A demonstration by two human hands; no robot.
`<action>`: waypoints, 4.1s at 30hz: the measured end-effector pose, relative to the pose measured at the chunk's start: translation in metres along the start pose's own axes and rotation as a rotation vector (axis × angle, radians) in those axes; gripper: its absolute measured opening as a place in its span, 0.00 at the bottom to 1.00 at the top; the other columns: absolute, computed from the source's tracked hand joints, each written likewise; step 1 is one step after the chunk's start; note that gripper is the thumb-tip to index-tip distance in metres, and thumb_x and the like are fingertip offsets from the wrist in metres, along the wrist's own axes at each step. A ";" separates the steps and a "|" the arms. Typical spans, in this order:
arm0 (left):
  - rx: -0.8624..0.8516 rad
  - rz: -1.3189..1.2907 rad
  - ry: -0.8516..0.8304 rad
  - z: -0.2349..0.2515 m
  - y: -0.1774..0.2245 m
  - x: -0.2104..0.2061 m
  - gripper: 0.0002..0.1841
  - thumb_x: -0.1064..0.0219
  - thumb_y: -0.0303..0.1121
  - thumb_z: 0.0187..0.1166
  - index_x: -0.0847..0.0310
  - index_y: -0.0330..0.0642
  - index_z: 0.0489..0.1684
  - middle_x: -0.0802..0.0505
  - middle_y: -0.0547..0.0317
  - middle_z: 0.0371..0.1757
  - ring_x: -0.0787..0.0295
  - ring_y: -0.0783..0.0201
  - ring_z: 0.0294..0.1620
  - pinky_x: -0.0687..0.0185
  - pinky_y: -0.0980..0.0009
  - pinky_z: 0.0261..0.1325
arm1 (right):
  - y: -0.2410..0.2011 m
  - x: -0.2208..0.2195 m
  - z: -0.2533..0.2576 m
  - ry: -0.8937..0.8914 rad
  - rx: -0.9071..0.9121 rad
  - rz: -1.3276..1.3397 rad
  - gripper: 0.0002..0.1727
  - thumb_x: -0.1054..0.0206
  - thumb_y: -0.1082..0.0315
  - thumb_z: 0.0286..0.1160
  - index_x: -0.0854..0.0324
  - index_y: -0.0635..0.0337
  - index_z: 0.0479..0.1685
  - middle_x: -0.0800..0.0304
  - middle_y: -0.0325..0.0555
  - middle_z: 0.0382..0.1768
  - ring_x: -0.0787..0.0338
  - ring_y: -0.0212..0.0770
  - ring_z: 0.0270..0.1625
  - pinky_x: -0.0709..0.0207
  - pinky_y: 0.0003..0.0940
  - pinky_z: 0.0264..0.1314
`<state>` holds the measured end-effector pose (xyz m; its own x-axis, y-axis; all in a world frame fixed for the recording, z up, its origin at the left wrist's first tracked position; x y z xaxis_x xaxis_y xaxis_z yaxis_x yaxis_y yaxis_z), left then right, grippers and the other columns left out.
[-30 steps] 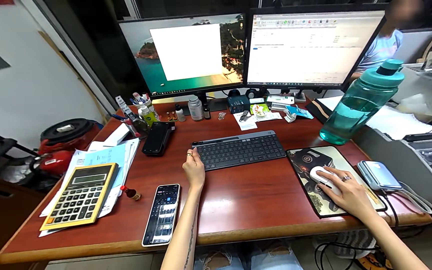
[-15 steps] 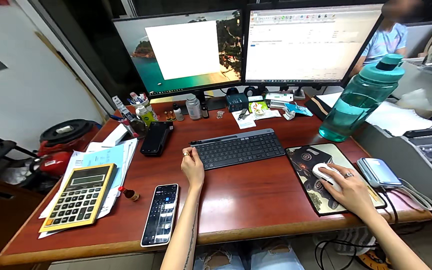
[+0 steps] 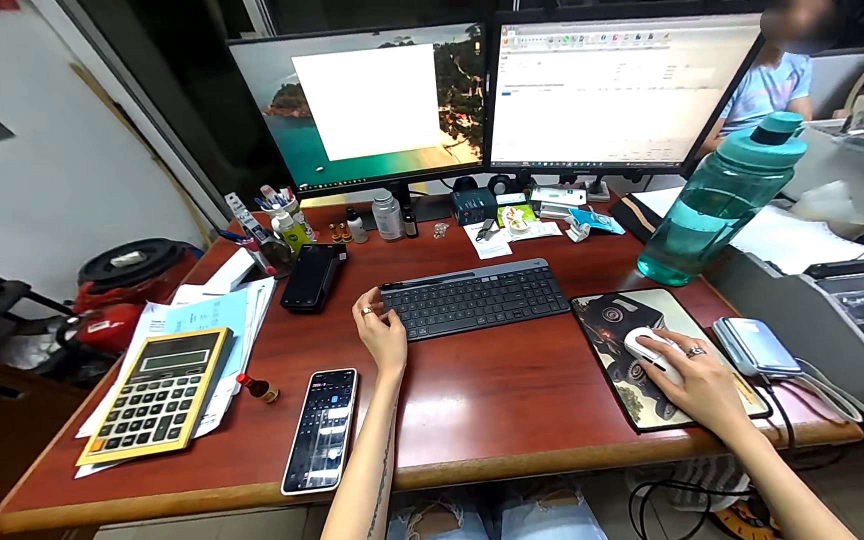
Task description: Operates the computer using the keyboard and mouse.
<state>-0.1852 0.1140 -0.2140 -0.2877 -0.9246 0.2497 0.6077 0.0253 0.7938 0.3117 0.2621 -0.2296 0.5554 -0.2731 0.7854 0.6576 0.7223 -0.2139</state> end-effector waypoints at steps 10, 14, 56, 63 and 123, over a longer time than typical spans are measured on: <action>0.007 0.026 0.022 -0.001 0.003 0.005 0.26 0.28 0.17 0.61 0.20 0.28 0.65 0.22 0.35 0.68 0.15 0.56 0.51 0.15 0.68 0.46 | -0.001 -0.001 -0.001 -0.006 -0.012 0.009 0.27 0.42 0.44 0.81 0.10 0.52 0.63 0.12 0.61 0.67 0.14 0.70 0.65 0.21 0.66 0.59; 0.018 0.022 0.022 -0.002 0.002 0.004 0.24 0.28 0.17 0.61 0.18 0.29 0.62 0.21 0.36 0.66 0.16 0.56 0.50 0.17 0.68 0.45 | 0.000 0.000 -0.001 -0.011 -0.009 0.012 0.28 0.42 0.44 0.81 0.10 0.53 0.63 0.12 0.61 0.67 0.14 0.69 0.66 0.21 0.66 0.59; -0.412 0.248 -0.030 0.004 0.050 -0.052 0.16 0.44 0.34 0.88 0.11 0.33 0.45 0.08 0.41 0.55 0.11 0.43 0.59 0.27 0.42 0.65 | -0.281 -0.115 0.140 -1.059 0.246 0.211 0.34 0.48 0.41 0.90 0.11 0.67 0.43 0.08 0.63 0.44 0.11 0.63 0.55 0.26 0.68 0.56; -0.325 0.343 -0.081 0.017 0.033 -0.042 0.15 0.42 0.35 0.86 0.13 0.34 0.52 0.10 0.40 0.60 0.14 0.39 0.62 0.29 0.37 0.65 | -0.254 -0.149 0.152 -0.490 0.270 0.433 0.25 0.49 0.53 0.91 0.09 0.60 0.54 0.05 0.59 0.36 0.05 0.60 0.45 0.20 0.63 0.51; -0.410 0.306 -0.379 0.005 0.012 -0.058 0.16 0.42 0.26 0.79 0.06 0.43 0.53 0.14 0.41 0.73 0.17 0.39 0.73 0.36 0.32 0.75 | -0.195 -0.118 0.149 -0.274 0.052 0.271 0.21 0.45 0.56 0.91 0.16 0.51 0.73 0.22 0.56 0.80 0.30 0.58 0.87 0.55 0.71 0.91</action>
<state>-0.1649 0.1696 -0.2160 -0.2523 -0.6982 0.6700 0.9163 0.0502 0.3974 0.0425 0.2483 -0.1939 0.5448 0.1069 0.8318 0.4750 0.7781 -0.4111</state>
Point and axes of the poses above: each hand's wrist, its own z-axis towards the middle knuckle, its own x-axis out of the back of the hand, y = z × x, the point moved 9 cm from there along z, towards the middle knuckle
